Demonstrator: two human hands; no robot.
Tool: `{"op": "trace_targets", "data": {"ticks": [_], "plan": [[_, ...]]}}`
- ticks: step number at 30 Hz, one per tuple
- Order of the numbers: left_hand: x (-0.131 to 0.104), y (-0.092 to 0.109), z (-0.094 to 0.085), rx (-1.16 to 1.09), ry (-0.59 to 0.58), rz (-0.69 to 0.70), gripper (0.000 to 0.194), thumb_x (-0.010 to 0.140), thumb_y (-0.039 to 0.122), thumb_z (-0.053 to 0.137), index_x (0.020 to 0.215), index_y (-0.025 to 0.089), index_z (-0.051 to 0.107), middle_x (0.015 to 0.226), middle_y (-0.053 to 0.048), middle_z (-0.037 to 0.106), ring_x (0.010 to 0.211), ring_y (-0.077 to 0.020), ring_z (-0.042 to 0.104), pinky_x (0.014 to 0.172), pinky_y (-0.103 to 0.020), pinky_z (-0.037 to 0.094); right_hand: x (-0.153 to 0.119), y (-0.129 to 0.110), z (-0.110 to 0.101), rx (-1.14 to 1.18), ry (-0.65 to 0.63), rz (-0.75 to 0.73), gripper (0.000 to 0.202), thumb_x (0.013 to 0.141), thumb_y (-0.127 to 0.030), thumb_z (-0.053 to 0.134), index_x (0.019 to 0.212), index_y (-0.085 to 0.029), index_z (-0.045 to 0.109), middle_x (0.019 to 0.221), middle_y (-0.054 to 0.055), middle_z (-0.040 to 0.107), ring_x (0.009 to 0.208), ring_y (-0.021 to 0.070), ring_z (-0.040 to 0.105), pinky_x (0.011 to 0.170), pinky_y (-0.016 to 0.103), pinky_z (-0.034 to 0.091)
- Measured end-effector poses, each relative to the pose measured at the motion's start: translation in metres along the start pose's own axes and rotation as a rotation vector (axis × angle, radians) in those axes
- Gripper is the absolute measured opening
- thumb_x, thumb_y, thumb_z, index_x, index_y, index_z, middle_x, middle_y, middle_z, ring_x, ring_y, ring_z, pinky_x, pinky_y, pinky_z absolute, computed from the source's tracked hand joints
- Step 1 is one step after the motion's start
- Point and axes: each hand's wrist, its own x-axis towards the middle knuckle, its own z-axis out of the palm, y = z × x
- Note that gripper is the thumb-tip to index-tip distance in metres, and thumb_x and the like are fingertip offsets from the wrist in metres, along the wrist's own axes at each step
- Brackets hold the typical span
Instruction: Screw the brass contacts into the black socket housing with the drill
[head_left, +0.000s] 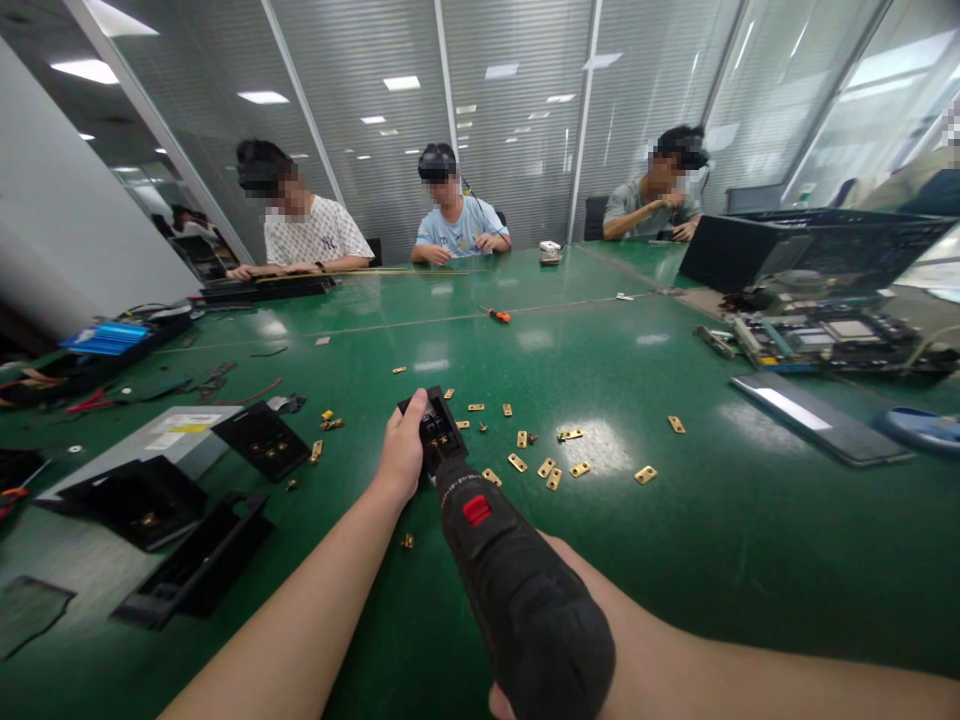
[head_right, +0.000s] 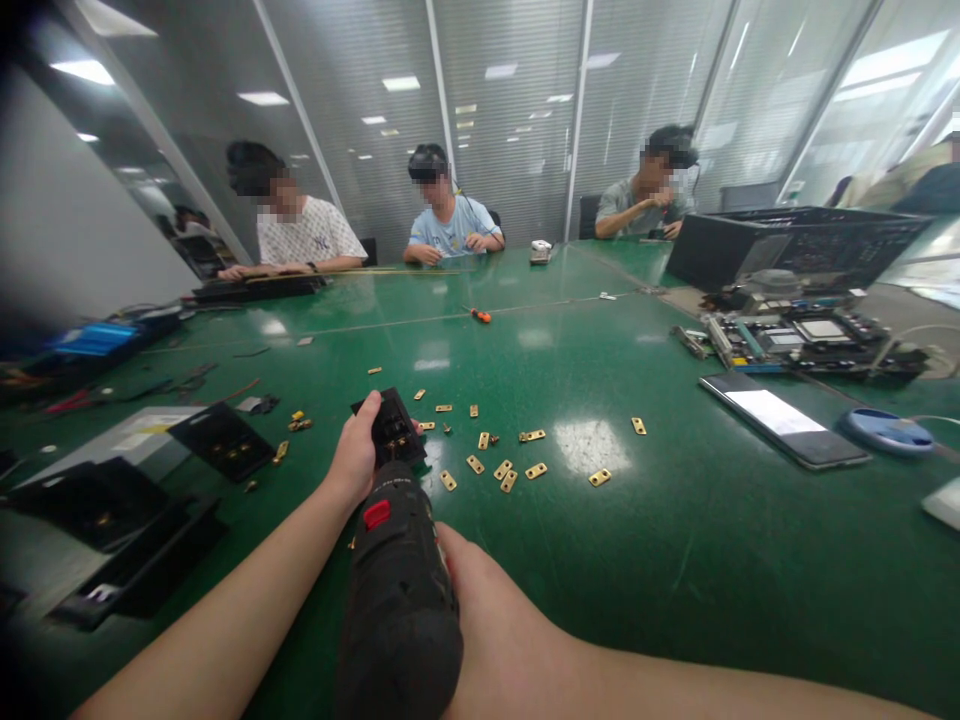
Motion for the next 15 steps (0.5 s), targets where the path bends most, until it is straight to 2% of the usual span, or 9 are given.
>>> {"op": "trace_targets", "data": {"ticks": [2,5,7,10,12,15], "plan": [[0.0,0.0,0.0,0.004,0.0,0.008,0.05,0.076,0.062,0.069,0.095,0.016,0.064,0.072,-0.005,0.072,0.063,-0.0228,0.071,0.06,-0.035,0.059,-0.007,-0.011,0.005,-0.069,0.033,-0.021,0.055,0.069,-0.049,0.081,0.111,-0.021,0.057,0.08,-0.001,0.06,0.069,0.0134,0.058,0.068,0.028,0.052],[-0.001,0.001,0.001,0.012,-0.013,0.008,0.052,0.076,0.063,0.069,0.096,0.016,0.064,0.071,-0.005,0.072,0.062,-0.0232,0.071,0.06,-0.036,0.059,-0.016,-0.025,0.014,-0.165,0.047,-0.058,0.068,0.055,-0.029,0.089,0.113,-0.022,0.054,0.09,-0.001,0.062,0.076,0.013,0.059,0.072,0.027,0.052],[-0.001,0.001,0.002,0.017,-0.021,0.002,0.053,0.076,0.064,0.068,0.096,0.016,0.063,0.071,-0.006,0.072,0.061,-0.0241,0.071,0.059,-0.037,0.059,-0.019,-0.03,0.017,-0.192,0.04,-0.068,0.078,0.047,-0.02,0.09,0.115,-0.021,0.052,0.092,-0.001,0.062,0.076,0.0121,0.058,0.07,0.025,0.051],[-0.001,0.0,0.002,0.02,-0.024,-0.002,0.053,0.076,0.064,0.067,0.096,0.016,0.063,0.071,-0.006,0.072,0.061,-0.0256,0.071,0.059,-0.039,0.059,-0.02,-0.029,0.018,-0.21,0.013,-0.061,0.083,0.041,-0.015,0.089,0.114,-0.021,0.051,0.089,-0.002,0.061,0.071,0.011,0.057,0.063,0.023,0.049],[0.0,0.0,0.002,0.018,-0.023,0.002,0.053,0.076,0.064,0.068,0.096,0.016,0.063,0.072,-0.006,0.072,0.062,-0.0264,0.072,0.06,-0.04,0.06,-0.021,-0.028,0.019,-0.182,0.013,-0.054,0.078,0.045,-0.019,0.089,0.113,-0.021,0.051,0.084,-0.004,0.06,0.066,0.0104,0.057,0.058,0.022,0.048],[0.0,0.0,0.002,0.014,-0.022,0.01,0.053,0.076,0.064,0.068,0.097,0.016,0.063,0.073,-0.006,0.072,0.063,-0.0264,0.072,0.063,-0.041,0.059,-0.023,-0.028,0.021,-0.129,0.051,-0.04,0.065,0.06,-0.029,0.084,0.115,-0.022,0.05,0.077,-0.006,0.056,0.06,0.0093,0.056,0.054,0.021,0.047]]}}
